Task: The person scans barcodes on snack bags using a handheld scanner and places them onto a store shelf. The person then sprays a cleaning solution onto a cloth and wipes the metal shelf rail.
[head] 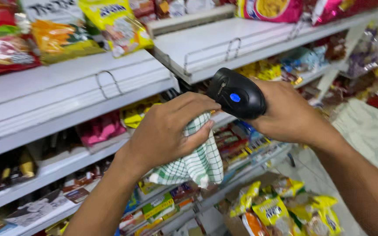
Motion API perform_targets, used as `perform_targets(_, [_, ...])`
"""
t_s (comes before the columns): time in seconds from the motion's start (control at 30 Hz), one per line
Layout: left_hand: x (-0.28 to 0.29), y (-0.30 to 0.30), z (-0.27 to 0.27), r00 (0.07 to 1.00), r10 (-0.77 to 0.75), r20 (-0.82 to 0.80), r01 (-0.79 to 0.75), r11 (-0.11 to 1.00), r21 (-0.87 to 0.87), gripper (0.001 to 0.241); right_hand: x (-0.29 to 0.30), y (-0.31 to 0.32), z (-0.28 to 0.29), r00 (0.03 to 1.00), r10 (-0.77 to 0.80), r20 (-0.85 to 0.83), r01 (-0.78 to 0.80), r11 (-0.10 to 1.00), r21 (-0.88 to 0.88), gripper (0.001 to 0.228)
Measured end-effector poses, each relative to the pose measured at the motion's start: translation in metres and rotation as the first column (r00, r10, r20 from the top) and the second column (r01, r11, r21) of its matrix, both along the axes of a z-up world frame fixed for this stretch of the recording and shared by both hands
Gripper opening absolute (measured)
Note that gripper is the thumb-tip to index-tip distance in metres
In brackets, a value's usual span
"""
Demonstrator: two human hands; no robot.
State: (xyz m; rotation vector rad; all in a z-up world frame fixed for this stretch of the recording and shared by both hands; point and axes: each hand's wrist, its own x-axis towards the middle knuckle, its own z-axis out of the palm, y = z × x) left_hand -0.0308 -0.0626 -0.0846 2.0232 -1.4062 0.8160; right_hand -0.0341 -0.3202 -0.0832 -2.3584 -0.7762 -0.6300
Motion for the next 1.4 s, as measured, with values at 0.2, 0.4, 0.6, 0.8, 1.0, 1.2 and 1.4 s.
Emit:
perform_targets(0.2, [0.001, -0.064, -0.094, 0.957, -0.143, -0.254, 0.126, 0.989, -0.079, 0.037, -0.045, -0.052, -0.134, 0.983, 0.028, -0.184, 0.041, 0.931, 0.363, 0.038])
perform_targets(0.4, [-0.011, -0.117, -0.202, 0.753, -0.118, -0.647, 0.072, 0.993, -0.097, 0.034, -0.099, -0.099, -0.291, 0.834, -0.112, -0.541, 0.420, 0.765, 0.489, 0.031])
perform_targets(0.6, [-0.052, -0.139, -0.323, 0.312, -0.315, -0.896, 0.170, 0.947, -0.274, 0.021, -0.169, -0.096, -0.414, 0.711, 0.129, -0.691, 0.528, 0.551, 0.646, 0.052])
perform_targets(0.8, [-0.103, -0.126, -0.396, 0.220, -0.276, -0.936, 0.033, 0.961, -0.276, 0.023, -0.209, -0.070, -0.471, 0.590, 0.273, -0.760, 0.574, 0.520, 0.633, 0.053])
perform_targets(1.0, [-0.119, -0.121, -0.420, 0.297, 0.018, -0.955, -0.085, 0.996, -0.008, 0.035, -0.231, -0.090, -0.488, 0.478, 0.220, -0.850, 0.649, 0.563, 0.511, 0.043])
perform_targets(1.2, [-0.126, -0.147, -0.444, 0.246, 0.000, -0.969, 0.095, 0.995, 0.024, 0.025, -0.241, -0.134, -0.476, 0.497, 0.003, -0.868, 0.704, 0.583, 0.405, 0.036])
perform_targets(1.4, [-0.124, -0.189, -0.496, 0.526, 0.189, -0.829, -0.151, 0.980, 0.127, 0.033, -0.227, -0.126, -0.500, 0.523, -0.523, -0.673, 0.818, 0.531, 0.222, 0.047])
